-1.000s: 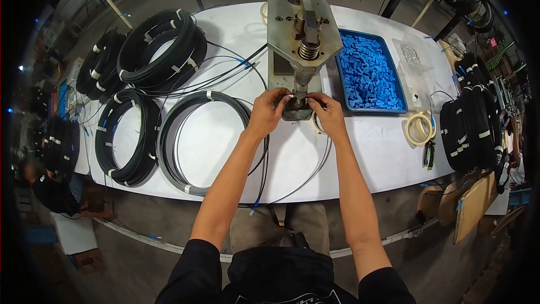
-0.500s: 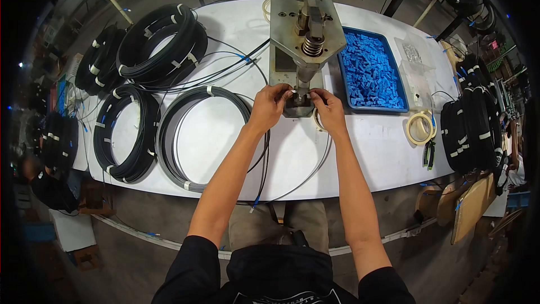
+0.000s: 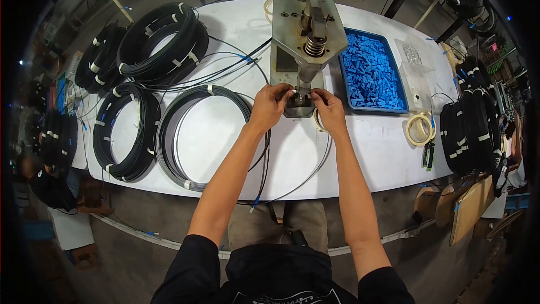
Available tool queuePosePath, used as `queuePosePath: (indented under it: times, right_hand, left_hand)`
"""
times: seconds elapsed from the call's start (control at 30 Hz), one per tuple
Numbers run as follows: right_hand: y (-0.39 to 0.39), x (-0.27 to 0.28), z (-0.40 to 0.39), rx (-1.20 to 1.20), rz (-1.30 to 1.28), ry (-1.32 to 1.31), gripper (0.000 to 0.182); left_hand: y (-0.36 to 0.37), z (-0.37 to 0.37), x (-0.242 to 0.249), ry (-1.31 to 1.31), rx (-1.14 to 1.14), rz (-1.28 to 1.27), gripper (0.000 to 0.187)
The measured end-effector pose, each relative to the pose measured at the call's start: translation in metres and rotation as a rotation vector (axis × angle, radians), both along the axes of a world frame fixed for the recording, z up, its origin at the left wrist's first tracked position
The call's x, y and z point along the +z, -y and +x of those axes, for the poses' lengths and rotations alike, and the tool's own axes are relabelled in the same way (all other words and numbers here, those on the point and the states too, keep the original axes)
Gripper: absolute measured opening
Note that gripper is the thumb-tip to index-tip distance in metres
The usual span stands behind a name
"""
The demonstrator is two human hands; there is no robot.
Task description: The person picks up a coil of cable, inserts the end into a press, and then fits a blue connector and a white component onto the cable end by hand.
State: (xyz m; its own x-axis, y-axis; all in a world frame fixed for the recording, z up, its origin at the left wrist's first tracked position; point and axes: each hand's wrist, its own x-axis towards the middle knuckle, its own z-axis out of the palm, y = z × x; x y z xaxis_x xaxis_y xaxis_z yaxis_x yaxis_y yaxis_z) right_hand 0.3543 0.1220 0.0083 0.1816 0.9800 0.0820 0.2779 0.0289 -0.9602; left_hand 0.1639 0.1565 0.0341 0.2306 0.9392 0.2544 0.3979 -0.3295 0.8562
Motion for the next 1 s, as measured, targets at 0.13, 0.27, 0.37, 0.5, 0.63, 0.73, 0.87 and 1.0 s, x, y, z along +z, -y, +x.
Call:
queuePosePath:
  times: [0.13, 0.27, 0.37, 0.5, 0.63, 0.73, 0.87, 1.0]
  right_hand:
    - [0.0017, 0.0031, 0.0008, 0.012, 0.003, 0.018, 0.028]
    - [0.0005, 0.0022, 0.0006, 0.019, 0.029, 0.013, 0.028]
    - [0.0018, 0.0038, 0.0006, 0.019, 0.018, 0.027, 0.028]
    - [0.0009, 0.0009, 0.0015, 0.021, 0.032, 0.025, 0.028]
    - [0.0001, -0.0003, 0.0019, 0.028, 0.023, 0.010, 0.028]
    - [0.0010, 0.0006, 0.0017, 0.026, 0.021, 0.015, 0.028]
    - [0.0009, 0.0010, 0.0013, 0.012, 0.011, 0.043, 0.028]
    - [0.0011, 0.0012, 0.0008, 0.012, 0.019, 0.030, 0.028]
  left_hand:
    - [0.0011, -0.0004, 0.0002, 0.009, -0.003, 0.002, 0.018]
    - [0.0014, 0.0000, 0.0010, 0.006, 0.002, -0.013, 0.018]
    - [0.0009, -0.0003, -0.0011, 0.002, 0.007, -0.025, 0.017]
    - [-0.0004, -0.0006, -0.0033, -0.006, -0.002, -0.033, 0.017]
    - [-0.0007, 0.0000, -0.0038, 0.001, 0.004, -0.014, 0.018]
    - [-0.0004, -0.0005, -0.0048, 0.001, 0.001, -0.009, 0.017]
    - [-0.0007, -0.0006, -0.0038, -0.007, 0.003, -0.020, 0.017]
    - [0.0002, -0.0004, -0.0041, 0.003, 0.002, -0.017, 0.017]
